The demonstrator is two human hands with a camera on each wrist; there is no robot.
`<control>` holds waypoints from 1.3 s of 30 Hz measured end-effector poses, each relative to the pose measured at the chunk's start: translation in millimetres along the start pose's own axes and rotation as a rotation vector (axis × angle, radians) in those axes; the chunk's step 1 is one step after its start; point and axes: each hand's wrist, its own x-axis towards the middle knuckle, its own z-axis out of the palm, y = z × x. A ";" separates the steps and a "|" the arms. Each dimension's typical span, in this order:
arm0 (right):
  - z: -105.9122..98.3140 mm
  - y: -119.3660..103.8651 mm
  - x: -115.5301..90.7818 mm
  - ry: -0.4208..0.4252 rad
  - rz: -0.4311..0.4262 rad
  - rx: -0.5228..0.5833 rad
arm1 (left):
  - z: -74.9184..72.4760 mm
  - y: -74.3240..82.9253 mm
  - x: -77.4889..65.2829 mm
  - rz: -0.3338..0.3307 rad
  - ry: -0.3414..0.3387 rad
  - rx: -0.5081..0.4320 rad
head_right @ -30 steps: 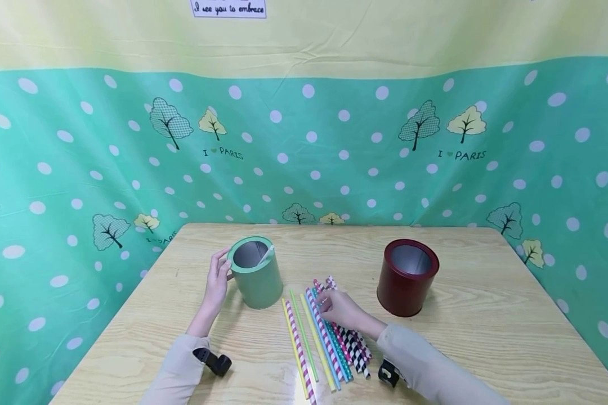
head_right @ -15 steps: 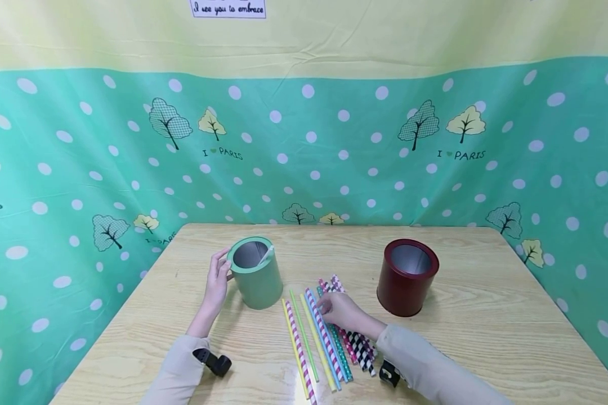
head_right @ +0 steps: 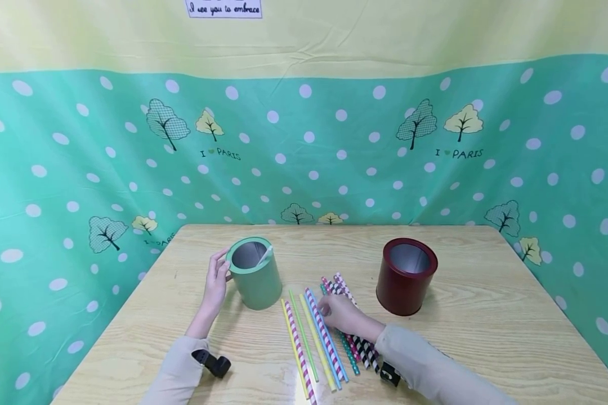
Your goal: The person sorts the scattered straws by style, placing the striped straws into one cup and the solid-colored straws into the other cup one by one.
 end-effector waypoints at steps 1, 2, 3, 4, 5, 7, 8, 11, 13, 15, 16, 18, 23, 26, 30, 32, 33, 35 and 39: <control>0.6 0.4 -0.2 0.000 -0.006 -0.001 | 0.0 -0.7 -0.5 0.006 0.002 -0.001; 1.2 0.8 -0.4 0.000 -0.012 -0.006 | -0.1 -1.1 -0.5 0.006 0.004 0.000; 1.7 1.0 -0.6 0.000 -0.013 -0.011 | -0.1 -1.5 -0.5 0.006 0.006 -0.002; 2.2 1.4 -0.7 0.003 -0.017 -0.017 | -0.2 -1.9 -0.6 0.007 0.007 0.000; 2.5 1.8 -0.9 0.005 -0.020 -0.018 | -0.1 -2.1 -0.6 0.007 0.007 0.002; 3.1 2.8 -0.9 0.010 -0.028 -0.020 | -0.1 -2.5 -0.5 0.003 0.008 -0.001; 3.1 3.0 -1.0 0.010 -0.031 -0.016 | -0.2 -2.6 -0.5 0.000 0.008 0.001; 3.2 3.9 -1.7 0.012 -0.036 -0.008 | 0.3 -3.4 -0.3 -0.004 0.003 -0.001; 3.8 4.6 -2.1 0.013 -0.035 -0.008 | 1.0 -3.7 -0.6 -0.003 0.002 -0.006; 5.0 5.3 -2.5 0.011 -0.031 -0.005 | 1.5 -4.2 -1.0 0.000 0.000 -0.002; 5.8 5.8 -2.3 0.008 -0.022 0.000 | 1.7 -4.4 -1.3 0.000 0.001 0.001; 7.6 6.5 -1.7 -0.004 -0.005 0.018 | 1.8 -4.5 -2.1 -0.002 0.004 0.004; 9.8 6.6 1.3 -0.028 0.039 0.060 | 0.4 -3.9 -1.9 0.003 0.008 0.009; 9.3 5.5 3.0 -0.034 0.058 0.086 | -0.5 -3.1 -1.2 0.007 0.002 0.007; 8.9 3.5 4.0 -0.046 0.077 0.123 | -0.5 -3.1 -0.5 0.006 0.003 0.008; 9.1 2.6 4.3 -0.049 0.086 0.129 | -0.2 -3.1 -0.4 0.008 0.010 0.007; 9.2 2.0 4.4 -0.050 0.090 0.128 | -0.1 -3.0 -0.4 0.008 0.012 0.009; 9.4 1.0 4.3 -0.055 0.101 0.117 | -0.1 -2.9 -0.8 0.006 0.014 0.009; 10.2 -0.1 3.2 -0.059 0.120 0.099 | 0.1 0.4 -1.7 -0.009 0.007 0.004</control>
